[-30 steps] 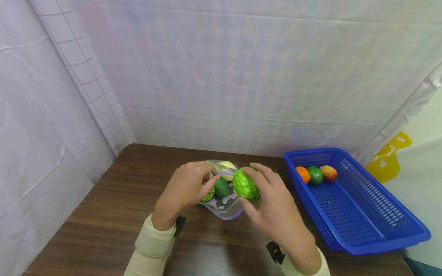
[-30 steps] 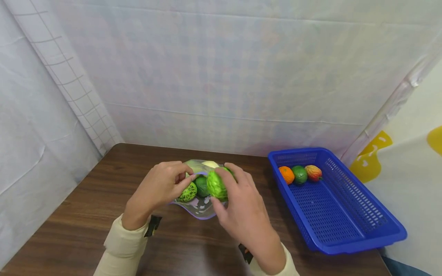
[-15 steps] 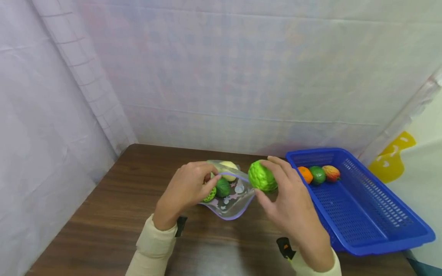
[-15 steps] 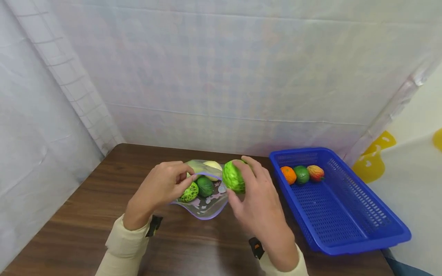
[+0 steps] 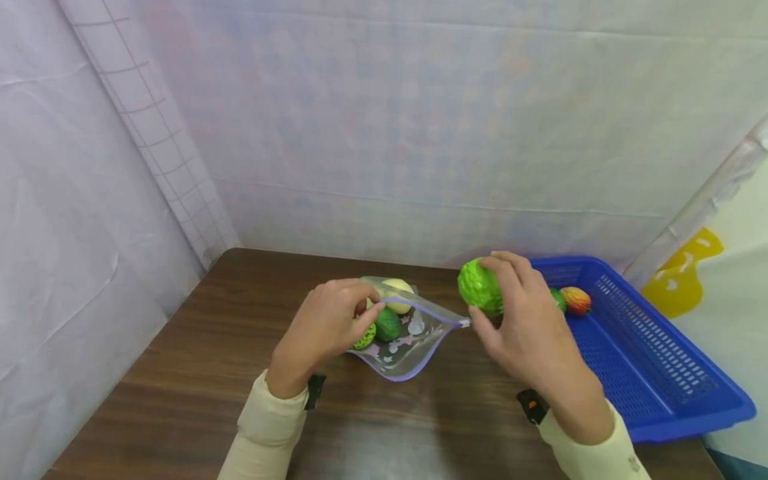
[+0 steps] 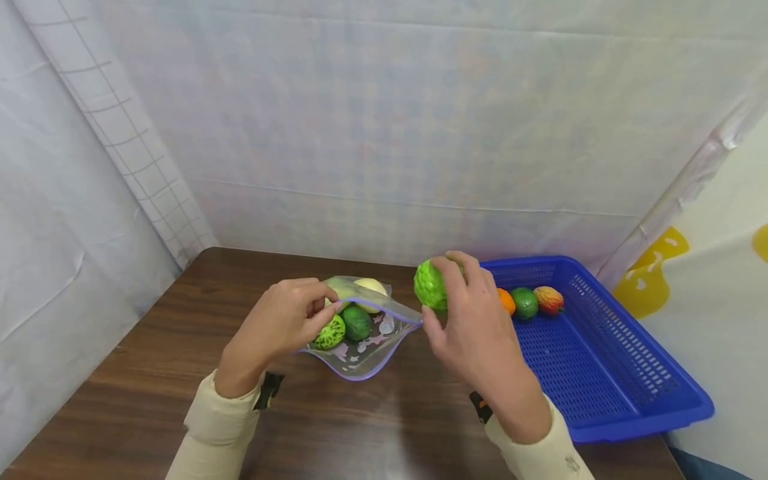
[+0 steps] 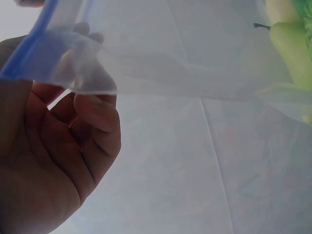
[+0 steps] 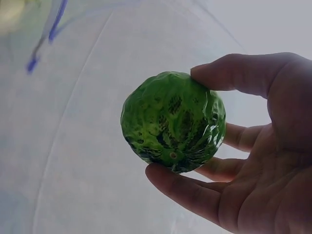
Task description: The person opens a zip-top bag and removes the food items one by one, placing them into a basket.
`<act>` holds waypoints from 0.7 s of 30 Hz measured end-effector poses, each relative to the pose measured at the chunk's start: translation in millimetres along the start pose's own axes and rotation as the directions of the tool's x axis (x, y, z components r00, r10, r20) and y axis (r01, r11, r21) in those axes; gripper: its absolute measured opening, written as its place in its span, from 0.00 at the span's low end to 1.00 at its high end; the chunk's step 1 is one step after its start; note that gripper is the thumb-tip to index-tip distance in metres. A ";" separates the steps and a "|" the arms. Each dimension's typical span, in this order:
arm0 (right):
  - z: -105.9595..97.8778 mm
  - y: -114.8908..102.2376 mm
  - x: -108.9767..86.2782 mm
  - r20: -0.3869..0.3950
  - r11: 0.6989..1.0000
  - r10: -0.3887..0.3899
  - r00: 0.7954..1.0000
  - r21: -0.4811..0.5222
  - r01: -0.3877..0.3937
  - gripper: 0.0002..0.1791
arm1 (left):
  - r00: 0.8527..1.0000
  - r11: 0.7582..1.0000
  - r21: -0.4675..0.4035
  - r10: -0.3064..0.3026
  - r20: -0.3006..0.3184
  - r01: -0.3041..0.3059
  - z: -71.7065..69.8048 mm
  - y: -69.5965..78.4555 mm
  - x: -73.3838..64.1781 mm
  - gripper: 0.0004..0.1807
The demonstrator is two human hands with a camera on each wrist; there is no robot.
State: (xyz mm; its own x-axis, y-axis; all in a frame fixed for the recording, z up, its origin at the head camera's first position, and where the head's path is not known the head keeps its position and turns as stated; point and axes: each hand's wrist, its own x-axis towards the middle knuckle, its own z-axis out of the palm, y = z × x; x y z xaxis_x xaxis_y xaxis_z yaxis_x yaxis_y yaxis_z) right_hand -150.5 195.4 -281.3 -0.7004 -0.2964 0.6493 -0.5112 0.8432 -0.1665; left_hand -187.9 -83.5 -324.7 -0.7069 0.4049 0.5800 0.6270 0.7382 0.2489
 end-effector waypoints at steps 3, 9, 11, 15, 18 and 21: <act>-6.9 5.6 5.7 -0.002 0.999 -0.023 1.000 -0.028 0.023 0.35 | 1.000 1.000 -0.004 -0.002 0.003 0.002 -0.2 -0.8 0.6 0.04; -14.4 13.7 12.4 0.045 0.996 -0.043 0.998 -0.072 0.046 0.36 | 1.000 1.000 -0.007 -0.003 0.012 0.003 -1.1 -1.6 1.6 0.04; -14.6 16.1 13.2 0.071 0.995 -0.042 0.997 -0.084 0.047 0.36 | 1.000 1.000 -0.005 -0.001 0.013 0.001 -1.5 -1.5 1.8 0.04; -14.8 22.8 14.7 0.111 0.991 -0.034 0.993 -0.124 0.048 0.36 | 1.000 1.000 -0.005 -0.001 0.017 0.001 -2.2 -1.3 2.1 0.04; -16.0 31.3 17.5 0.158 0.988 -0.010 0.987 -0.153 0.035 0.35 | 1.000 1.000 -0.009 -0.005 0.018 0.005 -2.0 -1.0 2.4 0.04; -19.2 43.2 20.9 0.223 0.987 0.027 0.974 -0.158 0.009 0.34 | 1.000 1.000 -0.015 -0.006 0.019 0.007 -1.6 -0.6 2.7 0.04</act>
State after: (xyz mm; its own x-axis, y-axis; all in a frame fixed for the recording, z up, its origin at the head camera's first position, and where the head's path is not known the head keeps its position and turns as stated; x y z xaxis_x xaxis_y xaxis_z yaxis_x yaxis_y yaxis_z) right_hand -177.7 234.3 -260.6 -0.8071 -0.3663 0.4630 -0.4323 0.9008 -0.0412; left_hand -189.7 -83.7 -322.0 -0.7170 0.4102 0.5637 0.6270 0.7328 0.2643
